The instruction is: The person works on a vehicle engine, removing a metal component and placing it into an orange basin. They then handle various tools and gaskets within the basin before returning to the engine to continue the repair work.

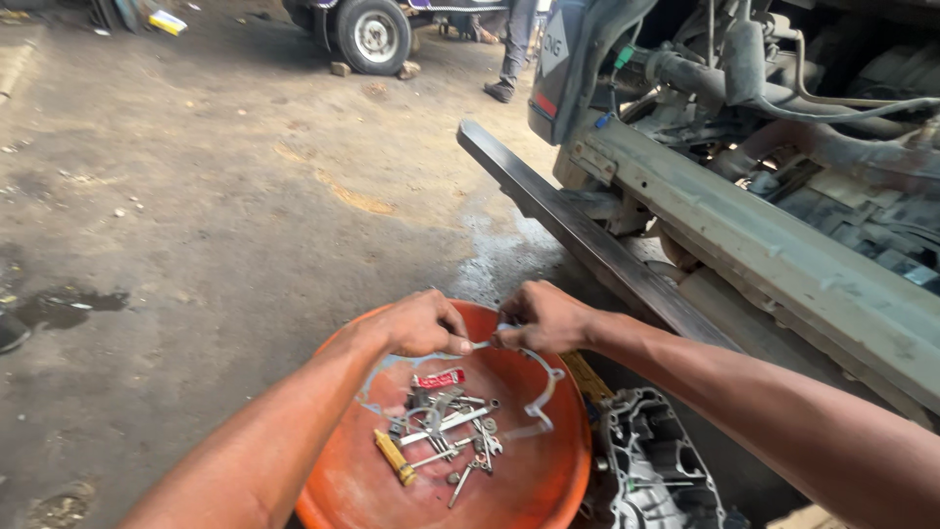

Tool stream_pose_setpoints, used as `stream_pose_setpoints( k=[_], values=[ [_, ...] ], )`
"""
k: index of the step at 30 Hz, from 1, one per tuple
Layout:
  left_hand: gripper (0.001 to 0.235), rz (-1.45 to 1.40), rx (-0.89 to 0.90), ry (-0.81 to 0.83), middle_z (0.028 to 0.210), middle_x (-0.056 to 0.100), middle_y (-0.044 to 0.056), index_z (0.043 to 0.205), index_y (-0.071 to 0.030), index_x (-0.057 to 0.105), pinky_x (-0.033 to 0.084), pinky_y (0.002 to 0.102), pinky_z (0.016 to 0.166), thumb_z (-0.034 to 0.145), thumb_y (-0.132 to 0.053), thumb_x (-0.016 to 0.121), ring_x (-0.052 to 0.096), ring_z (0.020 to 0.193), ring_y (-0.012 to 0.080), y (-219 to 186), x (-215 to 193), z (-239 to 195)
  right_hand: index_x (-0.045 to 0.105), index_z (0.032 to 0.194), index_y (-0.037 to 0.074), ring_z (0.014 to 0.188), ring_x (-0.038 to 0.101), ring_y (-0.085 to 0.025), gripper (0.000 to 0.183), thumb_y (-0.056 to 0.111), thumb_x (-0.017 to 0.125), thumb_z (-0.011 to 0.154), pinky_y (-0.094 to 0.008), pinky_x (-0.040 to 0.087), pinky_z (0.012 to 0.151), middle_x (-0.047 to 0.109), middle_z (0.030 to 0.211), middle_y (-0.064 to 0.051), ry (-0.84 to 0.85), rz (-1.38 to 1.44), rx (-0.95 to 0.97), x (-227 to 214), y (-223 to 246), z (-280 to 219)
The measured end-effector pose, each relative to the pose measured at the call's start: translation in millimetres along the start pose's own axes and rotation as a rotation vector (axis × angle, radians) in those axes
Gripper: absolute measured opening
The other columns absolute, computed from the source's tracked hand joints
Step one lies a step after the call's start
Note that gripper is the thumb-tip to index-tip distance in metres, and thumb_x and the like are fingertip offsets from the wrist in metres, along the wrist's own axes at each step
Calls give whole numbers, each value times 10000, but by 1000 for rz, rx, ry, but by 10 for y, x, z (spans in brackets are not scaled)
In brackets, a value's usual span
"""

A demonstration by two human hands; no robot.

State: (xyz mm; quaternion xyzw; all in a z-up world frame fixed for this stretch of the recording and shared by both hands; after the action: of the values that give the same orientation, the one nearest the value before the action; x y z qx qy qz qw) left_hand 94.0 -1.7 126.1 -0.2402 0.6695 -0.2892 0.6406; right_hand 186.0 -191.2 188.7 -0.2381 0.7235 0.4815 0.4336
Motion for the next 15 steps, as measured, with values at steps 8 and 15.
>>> stream_pose_setpoints(
  k=[8,15],
  values=[
    [248,-60,-64,71,885,810,75,969,-87,829,567,372,807,795,-263,806,739,863,183,-28,16,-17,772,819,4,607,701,-164,173,156,742,744,-343,567,593,739,667,-99,29,8,-36,14,-38,-37],
    [229,-103,-118,54,880,810,68,955,-93,840,555,370,812,803,-260,805,728,861,174,-10,6,-26,773,818,28,601,691,-154,195,217,725,811,-350,548,585,726,655,-72,26,4,-33,-4,-28,-51]
  ],
)
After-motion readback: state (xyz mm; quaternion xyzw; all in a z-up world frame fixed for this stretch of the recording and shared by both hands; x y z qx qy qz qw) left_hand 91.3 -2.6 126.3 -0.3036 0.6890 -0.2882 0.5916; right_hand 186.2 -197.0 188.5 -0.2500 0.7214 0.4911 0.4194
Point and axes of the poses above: each hand's wrist, its own z-axis towards the middle knuckle, its own x-axis out of the palm, y = z × x, the point moved 2 cm from there along z, towards the middle knuckle
